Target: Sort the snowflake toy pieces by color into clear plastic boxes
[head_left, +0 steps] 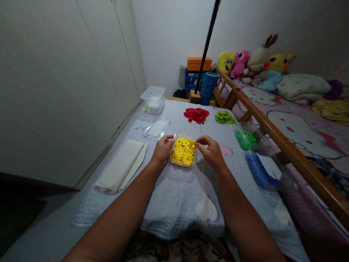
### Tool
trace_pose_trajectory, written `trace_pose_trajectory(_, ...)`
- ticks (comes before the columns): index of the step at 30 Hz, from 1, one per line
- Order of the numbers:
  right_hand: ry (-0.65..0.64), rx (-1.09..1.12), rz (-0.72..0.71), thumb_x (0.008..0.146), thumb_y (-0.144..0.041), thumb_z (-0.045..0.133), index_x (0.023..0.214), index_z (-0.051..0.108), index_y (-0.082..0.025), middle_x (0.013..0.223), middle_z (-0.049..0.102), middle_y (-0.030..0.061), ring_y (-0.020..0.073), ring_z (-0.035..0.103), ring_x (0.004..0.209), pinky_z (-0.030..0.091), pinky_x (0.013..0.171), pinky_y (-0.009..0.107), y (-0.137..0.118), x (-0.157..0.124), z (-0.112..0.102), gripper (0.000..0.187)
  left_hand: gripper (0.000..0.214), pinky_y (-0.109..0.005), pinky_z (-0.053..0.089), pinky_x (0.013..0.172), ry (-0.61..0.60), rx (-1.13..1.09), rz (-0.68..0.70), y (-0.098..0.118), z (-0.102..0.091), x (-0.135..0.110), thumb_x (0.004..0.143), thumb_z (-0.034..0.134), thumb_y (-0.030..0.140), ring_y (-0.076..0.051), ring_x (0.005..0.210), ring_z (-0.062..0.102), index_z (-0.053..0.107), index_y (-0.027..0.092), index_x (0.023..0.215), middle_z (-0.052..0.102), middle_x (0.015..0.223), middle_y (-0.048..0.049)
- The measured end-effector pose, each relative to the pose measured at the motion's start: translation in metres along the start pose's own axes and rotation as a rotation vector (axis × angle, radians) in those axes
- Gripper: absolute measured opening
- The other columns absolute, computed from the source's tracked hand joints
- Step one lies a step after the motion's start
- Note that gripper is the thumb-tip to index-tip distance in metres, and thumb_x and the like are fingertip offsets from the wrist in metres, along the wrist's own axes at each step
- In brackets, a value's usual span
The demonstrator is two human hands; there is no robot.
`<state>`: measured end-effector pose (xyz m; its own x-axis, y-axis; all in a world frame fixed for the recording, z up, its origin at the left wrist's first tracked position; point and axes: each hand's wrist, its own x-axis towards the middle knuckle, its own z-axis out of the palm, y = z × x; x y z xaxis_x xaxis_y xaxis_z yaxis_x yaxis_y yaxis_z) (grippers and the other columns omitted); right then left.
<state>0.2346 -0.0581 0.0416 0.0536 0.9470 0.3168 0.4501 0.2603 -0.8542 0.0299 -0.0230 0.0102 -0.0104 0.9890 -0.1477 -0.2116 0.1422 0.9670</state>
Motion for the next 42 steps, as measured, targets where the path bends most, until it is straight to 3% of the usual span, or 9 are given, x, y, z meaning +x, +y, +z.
trace_pose_trajectory(9,-0.007,-0.378,-0.1,0.084,-0.018,0.065,0.087,0.073,-0.026,0.099,0.071,0.0057,0.0268,0.057,0.103,0.043,0.098,0.043,0.007,-0.002,0.02,0.011,0.045,-0.025,0.046,0.058,-0.003,0.0,-0.003,-0.001,0.0,0.0,0.064,0.08,0.042,-0.015,0.061,0.061,0.069,0.016,0.099,0.064,0.069,0.0016)
trace_pose_trajectory(14,0.009,-0.407,-0.115,0.087,-0.02,0.063,0.092,0.074,-0.024,0.103,0.068,0.0079,0.0274,0.058,0.106,0.043,0.1,0.043,0.016,0.001,0.009,0.012,0.044,-0.025,0.046,0.057,0.006,0.008,0.003,-0.001,0.0,0.0,0.065,0.078,0.041,-0.014,0.06,0.061,0.069,0.015,0.1,0.066,0.071,0.0006)
trace_pose_trajectory(19,0.003,-0.465,-0.003,0.085,-0.022,0.064,0.086,0.072,-0.022,0.095,0.067,0.0068,0.0234,0.061,0.091,0.047,0.089,0.038,0.031,0.008,-0.023,0.008,0.043,-0.025,0.046,0.057,0.005,0.009,-0.001,0.001,0.0,-0.001,0.065,0.077,0.041,-0.014,0.06,0.061,0.069,0.016,0.099,0.065,0.07,0.0009)
trace_pose_trajectory(24,-0.138,-0.591,0.154,0.08,-0.022,0.069,0.075,0.069,-0.021,0.083,0.067,0.0038,0.0201,0.061,0.081,0.042,0.076,0.031,0.041,0.005,-0.046,0.005,0.042,-0.025,0.045,0.057,0.008,0.006,-0.006,0.004,0.002,-0.003,0.063,0.077,0.04,-0.014,0.061,0.06,0.069,0.016,0.096,0.065,0.069,0.0006)
trace_pose_trajectory(32,-0.473,-0.658,0.263,0.075,-0.021,0.074,0.085,0.067,-0.019,0.084,0.066,0.0018,0.0155,0.056,0.074,0.034,0.064,0.026,0.036,-0.003,-0.046,0.013,0.044,-0.025,0.045,0.057,0.018,0.022,0.003,0.003,0.002,-0.002,0.062,0.076,0.042,-0.014,0.061,0.06,0.069,0.015,0.097,0.065,0.071,0.0008)
trace_pose_trajectory(42,-0.419,-0.449,0.295,0.07,-0.018,0.066,0.071,0.057,-0.022,0.067,0.061,-0.0037,0.0144,0.053,0.065,0.034,0.062,0.026,0.032,-0.002,-0.046,0.01,0.045,-0.025,0.045,0.057,0.018,0.02,-0.001,0.003,0.002,-0.002,0.062,0.075,0.041,-0.014,0.061,0.059,0.069,0.015,0.098,0.065,0.07,0.0011)
